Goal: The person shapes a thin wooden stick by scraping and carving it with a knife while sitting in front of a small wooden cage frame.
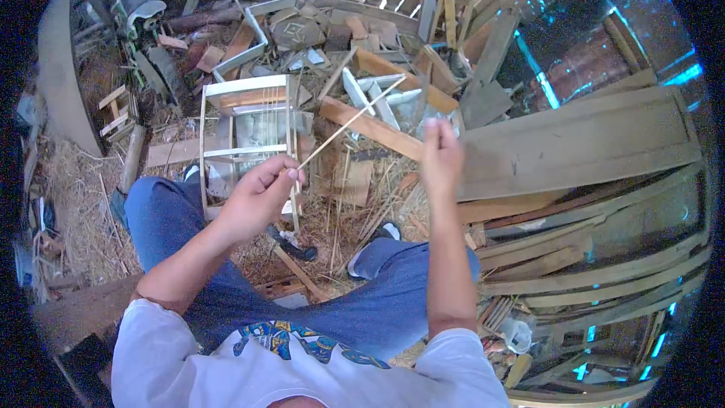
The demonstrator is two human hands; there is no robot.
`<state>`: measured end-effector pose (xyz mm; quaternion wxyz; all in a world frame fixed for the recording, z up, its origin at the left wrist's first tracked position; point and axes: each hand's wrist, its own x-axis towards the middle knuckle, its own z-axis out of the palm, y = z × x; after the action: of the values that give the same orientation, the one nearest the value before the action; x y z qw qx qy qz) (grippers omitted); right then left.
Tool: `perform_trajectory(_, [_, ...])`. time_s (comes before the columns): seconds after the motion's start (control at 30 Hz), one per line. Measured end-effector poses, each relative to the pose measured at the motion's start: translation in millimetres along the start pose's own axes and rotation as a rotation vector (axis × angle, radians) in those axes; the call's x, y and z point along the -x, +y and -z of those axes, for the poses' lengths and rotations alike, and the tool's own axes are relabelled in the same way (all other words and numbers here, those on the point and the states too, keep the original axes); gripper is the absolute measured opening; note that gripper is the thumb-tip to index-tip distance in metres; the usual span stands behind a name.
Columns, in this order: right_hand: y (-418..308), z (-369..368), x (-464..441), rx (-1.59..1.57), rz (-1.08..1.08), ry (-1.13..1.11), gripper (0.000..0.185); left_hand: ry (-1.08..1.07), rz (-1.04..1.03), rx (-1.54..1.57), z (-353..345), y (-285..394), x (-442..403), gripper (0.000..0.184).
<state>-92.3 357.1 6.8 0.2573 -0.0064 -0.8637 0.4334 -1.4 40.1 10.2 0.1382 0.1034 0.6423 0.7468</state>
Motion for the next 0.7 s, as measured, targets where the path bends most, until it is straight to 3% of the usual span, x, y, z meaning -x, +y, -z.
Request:
perform_trajectory(0.13, [-55.5, -21.8, 34.0, 0.068, 0.165, -0.202, 0.026, 0.039, -0.125, -0.055, -3.1, -12.7, -6.6, 0.019])
perform_trajectory(0.3, [-67.2, -35.0, 51.2, 0.159, 0.327, -0.361, 0.022, -0.003, 0.102, 0.092, -3.7, -0.6, -2.7, 0.019])
perform_trajectory(0.5, [-70.6, -44.5, 68.2, 0.136, 0.410, -0.420, 0.023, 0.070, -0.018, -0.033, -7.9, -17.6, -11.2, 0.021])
perform_trajectory(0.63, [-77.0, -43.9, 72.8, 0.158, 0.448, -0.454, 0.025, 0.077, 0.000, -0.048, -9.3, -18.9, -11.8, 0.021])
perform_trajectory(0.7, [-77.7, -44.9, 73.6, 0.148, 0.463, -0.463, 0.025, 0.086, 0.113, -0.117, -8.2, -14.7, -10.6, 0.022])
